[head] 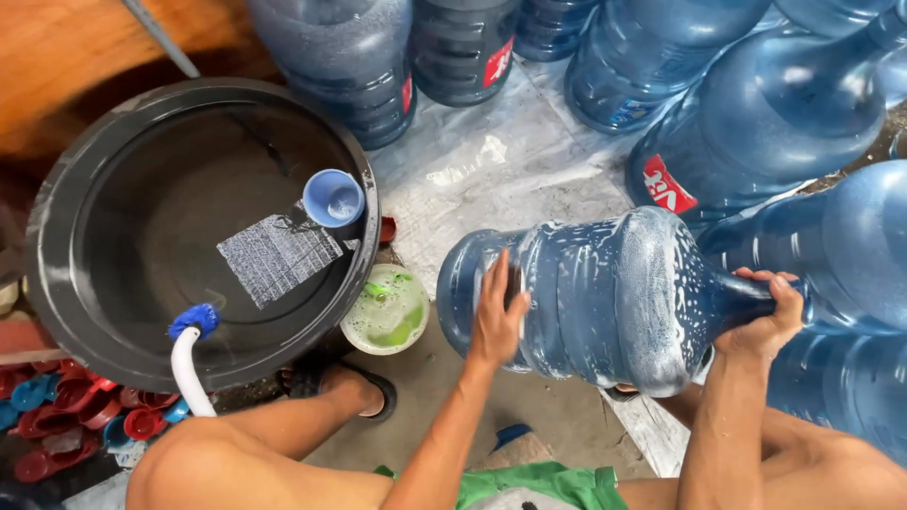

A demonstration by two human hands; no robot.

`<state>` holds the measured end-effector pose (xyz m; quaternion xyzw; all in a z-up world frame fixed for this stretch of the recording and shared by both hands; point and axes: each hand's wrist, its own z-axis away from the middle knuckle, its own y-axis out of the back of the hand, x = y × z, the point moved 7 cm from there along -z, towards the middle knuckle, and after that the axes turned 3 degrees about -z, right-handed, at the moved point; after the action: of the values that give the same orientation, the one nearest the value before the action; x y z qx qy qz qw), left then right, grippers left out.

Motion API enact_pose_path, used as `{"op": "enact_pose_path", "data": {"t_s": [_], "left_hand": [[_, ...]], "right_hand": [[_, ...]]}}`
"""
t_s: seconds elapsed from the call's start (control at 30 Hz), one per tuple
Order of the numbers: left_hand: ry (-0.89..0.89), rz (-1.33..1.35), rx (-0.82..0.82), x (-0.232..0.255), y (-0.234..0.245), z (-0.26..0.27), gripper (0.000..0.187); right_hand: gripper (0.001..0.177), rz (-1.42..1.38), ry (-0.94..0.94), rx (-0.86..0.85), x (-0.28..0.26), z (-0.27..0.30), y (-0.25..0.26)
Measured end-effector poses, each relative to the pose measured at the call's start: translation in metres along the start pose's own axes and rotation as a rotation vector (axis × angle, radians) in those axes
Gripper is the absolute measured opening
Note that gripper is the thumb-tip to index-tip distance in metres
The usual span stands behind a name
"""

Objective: The person scrubs the exterior of a large blue water jug with a soapy sponge. They rotate the jug to clean different sides, focusing on the body and neck area. The person is sitting on the floor surrounded by other water jugs.

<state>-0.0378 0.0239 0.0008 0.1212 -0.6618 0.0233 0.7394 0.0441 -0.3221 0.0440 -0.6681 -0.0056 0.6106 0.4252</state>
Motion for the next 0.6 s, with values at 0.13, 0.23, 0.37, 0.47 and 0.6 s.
{"op": "enact_pose_path", "data": {"t_s": [0.13, 0.23, 0.37, 0.47, 0.6], "left_hand": [[-0.163, -0.113, 0.071, 0.018, -0.014, 0.040, 0.062], [-0.210, -0.175, 0.153, 0.032, -0.002, -0.004, 0.056], [0.214, -0.016, -0.175, 0.039, -0.009, -0.068, 0.063], [0.171, 0.025, -0.202, 0.060, -0.017, -0.038, 0.059], [-0.051, -0.020, -0.095, 0.074, -0.037, 0.049, 0.061]], "right_hand": [[0.024, -0.006, -0.004, 0.030, 0.001, 0.006, -0.006], [0.014, 0.054, -0.009, -0.080, -0.002, 0.013, -0.008], [0.020, 0.117, 0.089, -0.211, -0.005, 0.026, -0.024], [0.018, 0.150, 0.132, -0.106, -0.010, 0.031, -0.018], [0.018, 0.016, 0.052, 0.056, -0.007, 0.024, -0.007]]}}
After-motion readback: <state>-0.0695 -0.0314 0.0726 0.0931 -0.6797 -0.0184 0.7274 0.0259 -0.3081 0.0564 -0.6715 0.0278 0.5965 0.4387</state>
